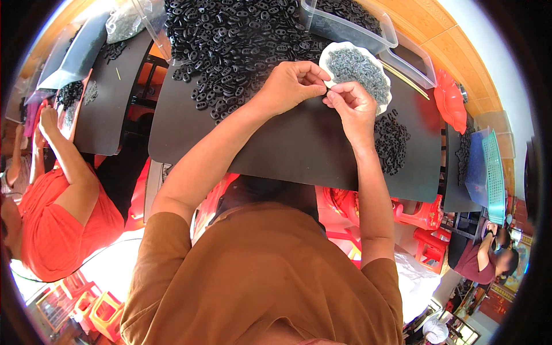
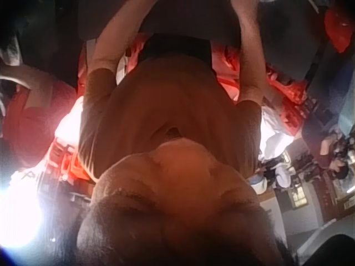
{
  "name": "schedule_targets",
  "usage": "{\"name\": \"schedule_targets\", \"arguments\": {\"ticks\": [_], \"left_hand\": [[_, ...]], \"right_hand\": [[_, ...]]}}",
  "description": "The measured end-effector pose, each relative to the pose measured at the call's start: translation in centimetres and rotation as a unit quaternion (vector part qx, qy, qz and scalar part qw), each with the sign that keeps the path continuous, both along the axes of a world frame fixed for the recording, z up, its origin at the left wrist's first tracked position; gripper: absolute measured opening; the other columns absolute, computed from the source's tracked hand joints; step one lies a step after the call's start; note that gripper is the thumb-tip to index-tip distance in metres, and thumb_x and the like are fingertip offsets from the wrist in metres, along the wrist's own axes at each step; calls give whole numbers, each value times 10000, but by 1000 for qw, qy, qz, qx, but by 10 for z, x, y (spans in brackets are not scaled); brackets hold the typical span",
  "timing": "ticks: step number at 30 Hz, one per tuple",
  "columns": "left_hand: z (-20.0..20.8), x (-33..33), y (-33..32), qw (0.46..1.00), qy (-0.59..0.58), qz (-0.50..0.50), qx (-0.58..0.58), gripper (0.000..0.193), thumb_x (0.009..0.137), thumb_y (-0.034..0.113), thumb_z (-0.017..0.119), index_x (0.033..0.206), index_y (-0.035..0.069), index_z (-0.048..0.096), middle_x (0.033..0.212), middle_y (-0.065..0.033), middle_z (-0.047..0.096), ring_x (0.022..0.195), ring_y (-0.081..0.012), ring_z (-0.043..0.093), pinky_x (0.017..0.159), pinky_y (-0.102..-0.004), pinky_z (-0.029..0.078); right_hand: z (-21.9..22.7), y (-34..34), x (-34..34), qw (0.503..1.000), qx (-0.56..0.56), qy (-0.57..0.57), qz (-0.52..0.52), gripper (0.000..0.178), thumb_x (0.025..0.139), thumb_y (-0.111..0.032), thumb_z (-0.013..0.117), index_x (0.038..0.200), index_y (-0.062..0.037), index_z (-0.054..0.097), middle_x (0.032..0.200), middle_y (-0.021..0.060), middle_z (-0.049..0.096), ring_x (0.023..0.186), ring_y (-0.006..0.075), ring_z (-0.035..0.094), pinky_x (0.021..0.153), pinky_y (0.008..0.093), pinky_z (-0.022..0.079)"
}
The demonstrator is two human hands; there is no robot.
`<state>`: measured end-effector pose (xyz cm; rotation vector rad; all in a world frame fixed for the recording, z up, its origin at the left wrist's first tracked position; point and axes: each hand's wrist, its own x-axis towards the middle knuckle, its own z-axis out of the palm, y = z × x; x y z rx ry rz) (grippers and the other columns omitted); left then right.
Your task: The person sits at a table and repeatedly picks up small black plastic components and metal pins. They insert the pins into the components by hand and place the assembled units into a pile on the table. The task involves repetitive manual assembly of small parts.
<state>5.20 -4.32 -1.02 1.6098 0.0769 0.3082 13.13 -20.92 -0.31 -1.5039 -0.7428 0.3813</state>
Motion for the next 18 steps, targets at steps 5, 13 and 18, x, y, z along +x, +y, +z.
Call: {"name": "schedule_targets", "arguments": {"ticks": [5,13,18], "left_hand": [[-3,1,-1,1000,-3,-11,-7,219,830,51,698,1040,7,656,901,-53,688,827,-96,650,757,-234,521],[19,-8,15,996,-43,-17,-80,243,861,72,673,1091,-4,653,964,-61,690,853,-98,642,778,-241,515],[23,-30,43,961,-32,131,242,112,836,71,688,931,13,700,849,-39,688,716,-96,614,660,-249,500]], "right_hand": [[0,0,0,1000,18,15,4,45,867,50,625,901,24,610,874,67,650,763,124,651,708,266,573],[7,1,-2,998,61,20,-1,55,891,-1,622,945,8,615,898,76,651,755,147,667,683,249,551],[4,0,-2,998,33,34,48,88,906,-39,617,979,9,628,867,63,654,751,144,670,674,241,542]]}}
